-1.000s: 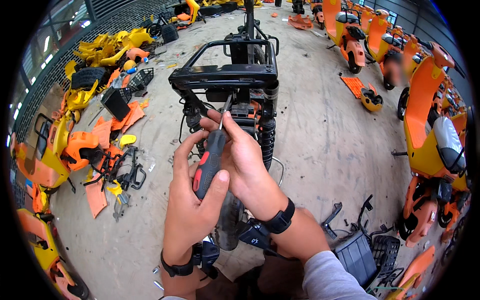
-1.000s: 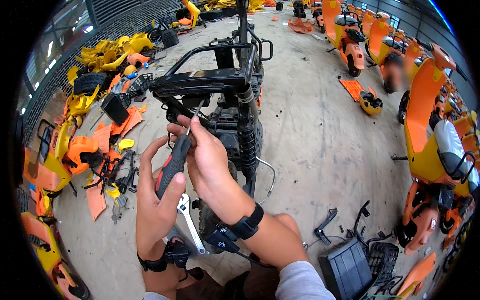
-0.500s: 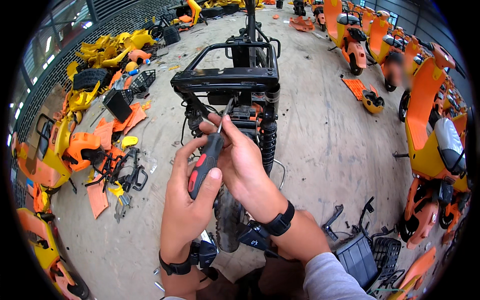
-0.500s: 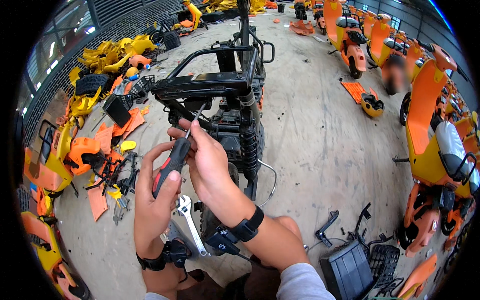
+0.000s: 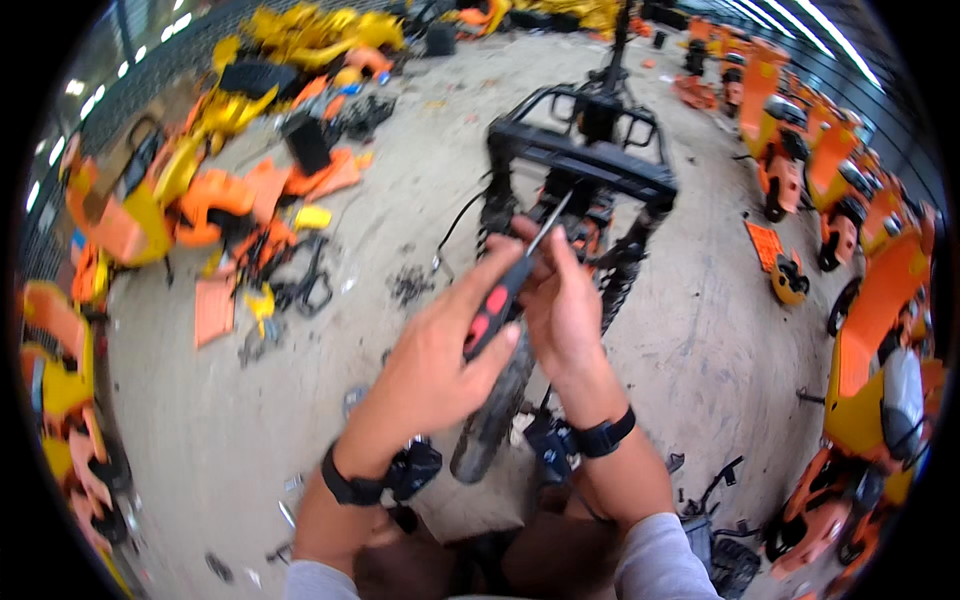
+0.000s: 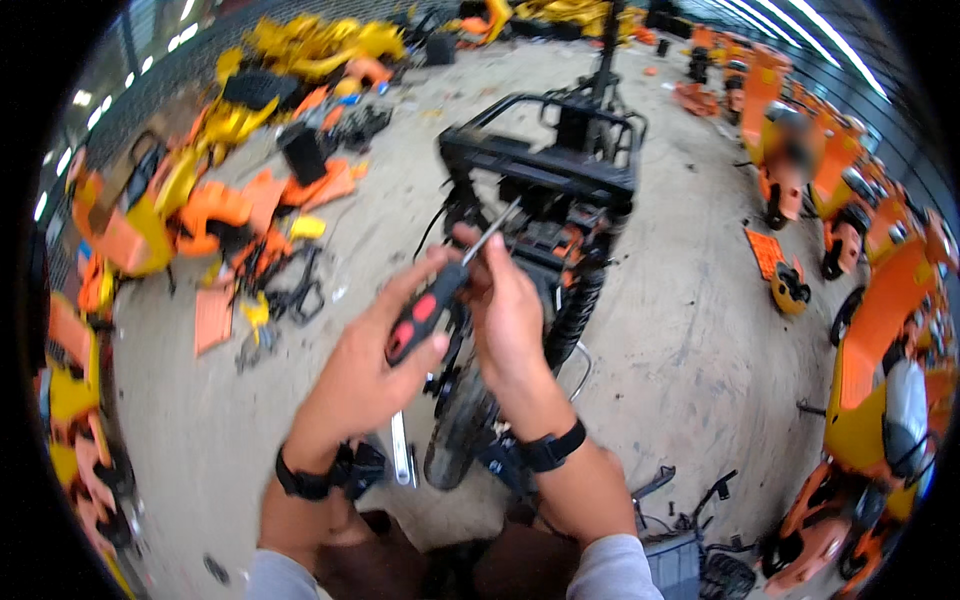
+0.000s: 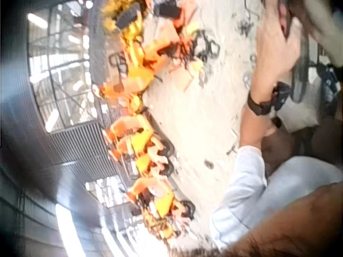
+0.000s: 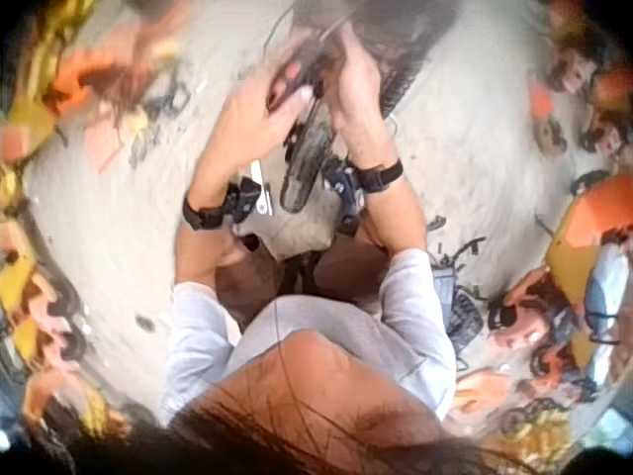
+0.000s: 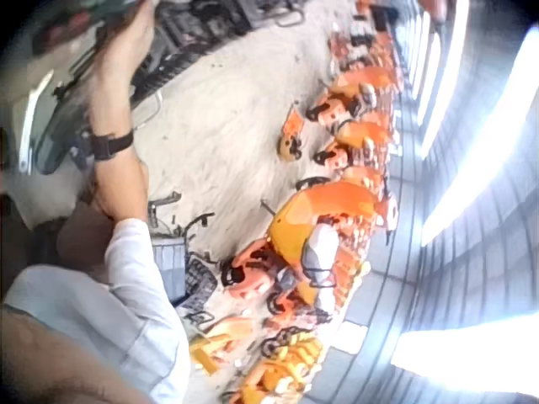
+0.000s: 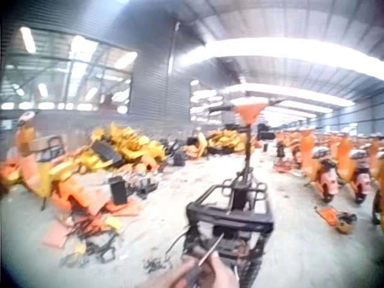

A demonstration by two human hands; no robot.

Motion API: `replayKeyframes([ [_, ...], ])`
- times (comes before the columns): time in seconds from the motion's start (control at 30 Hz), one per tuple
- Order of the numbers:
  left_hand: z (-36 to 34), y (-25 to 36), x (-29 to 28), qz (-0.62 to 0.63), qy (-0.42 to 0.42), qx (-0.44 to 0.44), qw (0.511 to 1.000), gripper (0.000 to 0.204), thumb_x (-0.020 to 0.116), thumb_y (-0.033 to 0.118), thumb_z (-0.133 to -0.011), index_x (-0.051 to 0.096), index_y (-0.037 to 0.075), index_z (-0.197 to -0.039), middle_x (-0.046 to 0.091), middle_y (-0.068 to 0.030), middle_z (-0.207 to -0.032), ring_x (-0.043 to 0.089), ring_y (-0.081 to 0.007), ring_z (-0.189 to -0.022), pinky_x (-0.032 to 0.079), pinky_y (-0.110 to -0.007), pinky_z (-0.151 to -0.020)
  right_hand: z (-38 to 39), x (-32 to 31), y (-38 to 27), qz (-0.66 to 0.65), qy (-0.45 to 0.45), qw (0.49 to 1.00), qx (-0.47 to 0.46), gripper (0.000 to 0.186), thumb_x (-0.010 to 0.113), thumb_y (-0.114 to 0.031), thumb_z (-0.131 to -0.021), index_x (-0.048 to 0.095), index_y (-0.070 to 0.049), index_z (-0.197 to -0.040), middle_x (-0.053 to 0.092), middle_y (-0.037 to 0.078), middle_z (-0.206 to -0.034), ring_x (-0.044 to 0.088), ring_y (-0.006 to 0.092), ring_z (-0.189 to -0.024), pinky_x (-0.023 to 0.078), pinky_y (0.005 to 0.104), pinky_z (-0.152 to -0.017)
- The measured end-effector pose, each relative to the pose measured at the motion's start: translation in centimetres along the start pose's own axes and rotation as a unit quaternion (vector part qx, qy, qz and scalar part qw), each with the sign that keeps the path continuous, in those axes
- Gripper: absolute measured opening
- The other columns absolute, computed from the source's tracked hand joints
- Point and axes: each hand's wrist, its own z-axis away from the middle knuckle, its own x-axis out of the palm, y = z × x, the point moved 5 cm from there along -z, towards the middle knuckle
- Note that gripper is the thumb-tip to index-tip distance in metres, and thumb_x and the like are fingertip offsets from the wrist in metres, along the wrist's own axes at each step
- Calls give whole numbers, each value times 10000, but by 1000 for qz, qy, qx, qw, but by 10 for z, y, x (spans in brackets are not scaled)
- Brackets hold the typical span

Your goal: The person uses a screwdriver to tighten components on the frame of a motorcycle and manipulates the rear wheel assembly while sitting on the floor.

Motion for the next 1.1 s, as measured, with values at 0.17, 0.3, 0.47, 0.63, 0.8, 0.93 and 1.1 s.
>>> replayKeyframes([
  [0.17, 42, -34, -28, 271, 72, -241, 929, 473, 544, 205, -949, 391, 79, -1380, 563, -50, -808, 438, -34, -560, 326, -183, -483, -4, -3, 11, 155, -28, 986, -49, 441, 454, -309, -997, 558, 54, -1227, 664, 147, -1109, 626, 168, -936, 460, 288, -836],
  [0.3, 101, -91, -40, 347, 164, -322, 865, 401, 476, 257, -989, 417, 83, -1346, 567, -66, -814, 415, -47, -479, 288, -190, -410, -4, -1, 42, 200, -81, 977, 0, 445, 465, -290, -992, 549, 84, -1217, 665, 180, -1081, 631, 184, -834, 483, 296, -818],
  [0.47, 125, -111, -31, 108, 247, -151, 951, 489, 624, 172, -898, 438, 58, -1335, 591, -108, -1016, 601, -184, -810, 506, -294, -720, 31, 20, 87, 248, -218, 926, 184, 573, 469, -408, -985, 492, 78, -1288, 601, 173, -1224, 591, 195, -1048, 460, 319, -930],
  [0.63, 113, -77, -21, 54, 127, -30, 990, 574, 679, 126, -849, 428, 74, -1363, 549, -101, -1186, 577, -183, -1026, 496, -319, -832, 51, 27, 97, 293, -177, 931, 131, 390, 577, -228, -959, 532, 35, -1243, 632, 81, -1104, 570, 135, -990, 460, 294, -889],
  [0.8, 128, -97, -29, 247, 199, -187, 930, 454, 633, 190, -909, 466, 53, -1308, 561, -73, -1126, 573, -92, -903, 501, -221, -666, 76, 26, 28, 304, -124, 944, -20, 303, 531, -105, -948, 513, 41, -1213, 633, 179, -1155, 614, 254, -1060, 465, 348, -938],
  [0.93, 145, -134, -26, 331, 205, -296, 872, 303, 589, 169, -922, 545, 19, -1181, 609, -82, -995, 583, -108, -713, 421, -206, -450, 125, -65, -37, 337, 25, 934, -115, 377, 569, -161, -916, 494, 47, -1222, 647, 179, -996, 640, 270, -948, 506, 404, -900],
  [1.1, 154, -133, -1, 327, 107, -371, 863, 295, 585, 151, -914, 544, 19, -1174, 612, -83, -971, 582, -114, -723, 455, -234, -508, 188, -254, -11, 410, 306, 857, -55, 224, 605, -212, -920, 589, -13, -1022, 623, 62, -772, 598, 147, -699, 483, 271, -655],
])
